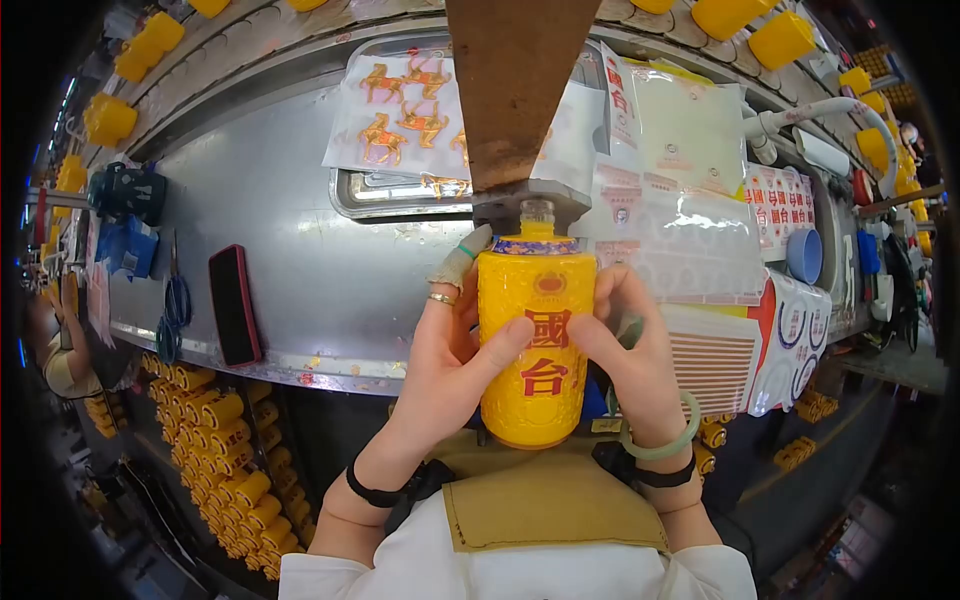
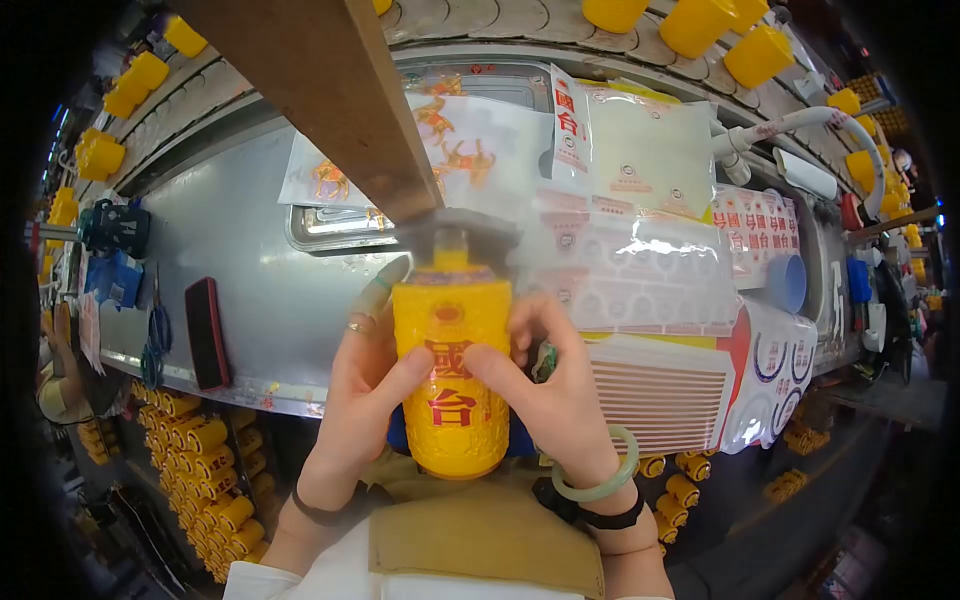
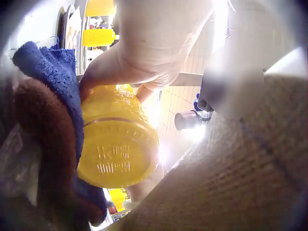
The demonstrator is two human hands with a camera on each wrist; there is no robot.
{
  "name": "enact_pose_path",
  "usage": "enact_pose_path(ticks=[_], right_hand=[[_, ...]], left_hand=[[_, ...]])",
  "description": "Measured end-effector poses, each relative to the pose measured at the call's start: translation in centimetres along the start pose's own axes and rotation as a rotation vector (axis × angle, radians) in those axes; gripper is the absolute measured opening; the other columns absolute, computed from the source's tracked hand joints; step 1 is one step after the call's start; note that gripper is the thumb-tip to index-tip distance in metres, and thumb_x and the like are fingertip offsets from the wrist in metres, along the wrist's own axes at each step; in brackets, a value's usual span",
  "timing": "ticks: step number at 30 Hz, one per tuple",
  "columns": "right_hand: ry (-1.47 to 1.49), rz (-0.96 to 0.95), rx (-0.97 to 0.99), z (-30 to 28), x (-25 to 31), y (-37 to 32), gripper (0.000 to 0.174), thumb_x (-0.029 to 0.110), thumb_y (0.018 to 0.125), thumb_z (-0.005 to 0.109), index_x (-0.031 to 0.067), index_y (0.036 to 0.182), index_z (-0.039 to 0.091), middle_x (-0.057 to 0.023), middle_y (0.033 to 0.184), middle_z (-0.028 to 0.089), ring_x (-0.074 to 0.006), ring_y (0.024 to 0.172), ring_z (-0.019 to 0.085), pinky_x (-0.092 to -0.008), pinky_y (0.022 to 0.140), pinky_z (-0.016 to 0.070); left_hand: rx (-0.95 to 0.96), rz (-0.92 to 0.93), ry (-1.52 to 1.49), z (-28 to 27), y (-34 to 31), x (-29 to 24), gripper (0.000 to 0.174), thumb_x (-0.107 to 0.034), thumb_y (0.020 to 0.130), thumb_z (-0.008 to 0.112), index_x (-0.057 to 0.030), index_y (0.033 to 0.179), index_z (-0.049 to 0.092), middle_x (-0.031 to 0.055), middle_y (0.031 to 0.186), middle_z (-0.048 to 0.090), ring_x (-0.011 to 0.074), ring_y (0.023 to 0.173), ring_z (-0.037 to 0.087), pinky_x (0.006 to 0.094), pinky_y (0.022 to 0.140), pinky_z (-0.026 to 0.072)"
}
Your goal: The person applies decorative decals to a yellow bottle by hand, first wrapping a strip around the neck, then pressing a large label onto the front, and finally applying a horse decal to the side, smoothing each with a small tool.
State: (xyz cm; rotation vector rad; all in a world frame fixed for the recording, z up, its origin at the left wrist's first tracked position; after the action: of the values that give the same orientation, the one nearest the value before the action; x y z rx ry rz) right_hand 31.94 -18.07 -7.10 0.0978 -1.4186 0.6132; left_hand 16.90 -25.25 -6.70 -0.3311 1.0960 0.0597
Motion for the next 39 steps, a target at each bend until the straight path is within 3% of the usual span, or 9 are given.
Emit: enact_pose_path(ticks=[11,15,18,29,32,34,35,37,39], right_hand=[[0.035,0.021,0.016,-0.1,0.2,0.1,0.029,0.012,0.088,0.080,0.0083,0.097,0.052,0.0043,0.088,0.043,-0.0066,0.080,0.041,-0.0218,0.073,0.0360],[-0.085,-0.021,-0.002,-0.5,1.7,1.4,0.027,0.012,0.089,0.079,0.0069,0.098,0.054,0.0042,0.084,0.043,-0.0061,0.080,0.042,-0.0223,0.071,0.0365],[-0.165,-0.111,0.008,0.2,2.8,2.4,0.028,0.014,0.087,0.080,0.0060,0.098,0.055,0.0043,0.081,0.045,-0.0059,0.078,0.043,-0.0228,0.068,0.0367],[-0.295,-0.156,0.008,0.5,3.5,2.8,0.032,0.018,0.084,0.083,0.0053,0.098,0.056,0.0049,0.078,0.048,-0.0055,0.073,0.043,-0.0232,0.064,0.0361],[-0.284,-0.135,0.027,-0.3,3.7,2.8,0.026,0.013,0.087,0.077,0.0050,0.102,0.058,0.0035,0.087,0.051,-0.0051,0.078,0.043,-0.0214,0.067,0.0353],[-0.061,-0.172,0.007,-1.8,4.1,3.0,0.023,0.005,0.089,0.070,0.0034,0.108,0.059,-0.0002,0.101,0.054,-0.0057,0.092,0.048,-0.0200,0.076,0.0392],[-0.063,-0.175,0.008,-1.8,4.6,2.9,0.023,0.005,0.089,0.070,0.0034,0.108,0.059,-0.0002,0.101,0.054,-0.0057,0.092,0.048,-0.0200,0.076,0.0392],[-0.137,-0.254,-0.059,-2.0,6.6,2.7,0.029,-0.005,0.087,0.063,0.0010,0.114,0.058,-0.0037,0.114,0.055,-0.0080,0.107,0.051,-0.0208,0.087,0.0422],[-0.119,-0.304,-0.054,-2.3,7.5,2.9,0.027,-0.011,0.087,0.061,-0.0017,0.112,0.060,-0.0057,0.115,0.058,-0.0113,0.107,0.056,-0.0240,0.093,0.0450]], left_hand=[[-0.007,0.010,0.018,0.1,0.0,-0.1,0.077,-0.004,0.098,0.067,-0.0036,0.161,0.023,0.0145,0.153,0.043,0.0235,0.139,0.046,0.0396,0.116,0.0390],[-0.004,0.030,0.034,0.4,-0.1,-0.3,0.081,-0.003,0.094,0.071,-0.0032,0.160,0.024,0.0154,0.150,0.046,0.0239,0.137,0.050,0.0392,0.113,0.0428],[-0.033,0.024,0.072,0.8,-0.1,-0.3,0.082,0.001,0.091,0.068,-0.0016,0.160,0.023,0.0164,0.152,0.044,0.0262,0.142,0.044,0.0408,0.119,0.0348],[-0.037,0.006,0.045,0.8,-0.3,0.0,0.082,0.002,0.091,0.069,-0.0019,0.159,0.023,0.0172,0.151,0.044,0.0266,0.141,0.045,0.0416,0.118,0.0368],[-0.039,0.010,0.028,0.8,-0.2,-0.1,0.082,0.002,0.091,0.069,-0.0018,0.159,0.023,0.0174,0.151,0.044,0.0270,0.141,0.045,0.0418,0.118,0.0366],[-0.039,0.012,0.026,0.9,-0.1,0.0,0.082,0.002,0.091,0.069,-0.0018,0.159,0.023,0.0176,0.151,0.044,0.0272,0.141,0.045,0.0419,0.118,0.0366],[-0.037,0.025,0.039,0.9,-0.1,0.0,0.082,0.002,0.091,0.069,-0.0017,0.159,0.023,0.0177,0.151,0.044,0.0273,0.141,0.045,0.0420,0.118,0.0366],[-0.037,0.040,0.055,0.7,-0.1,-0.1,0.082,0.002,0.091,0.069,-0.0017,0.159,0.023,0.0179,0.151,0.044,0.0274,0.141,0.045,0.0422,0.118,0.0367],[-0.030,0.029,0.056,0.9,-0.1,-0.2,0.082,0.002,0.092,0.070,-0.0014,0.159,0.023,0.0183,0.151,0.043,0.0276,0.142,0.045,0.0423,0.118,0.0368]])
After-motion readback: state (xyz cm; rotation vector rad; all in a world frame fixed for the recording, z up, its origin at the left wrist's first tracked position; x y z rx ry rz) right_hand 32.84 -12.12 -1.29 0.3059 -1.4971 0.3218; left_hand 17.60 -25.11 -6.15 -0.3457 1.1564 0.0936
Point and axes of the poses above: each hand's wrist, its own y-axis towards the middle knuckle, its own z-axis out of the palm, x = y × z, the point moved 7 cm from there along y, towards the middle knuckle
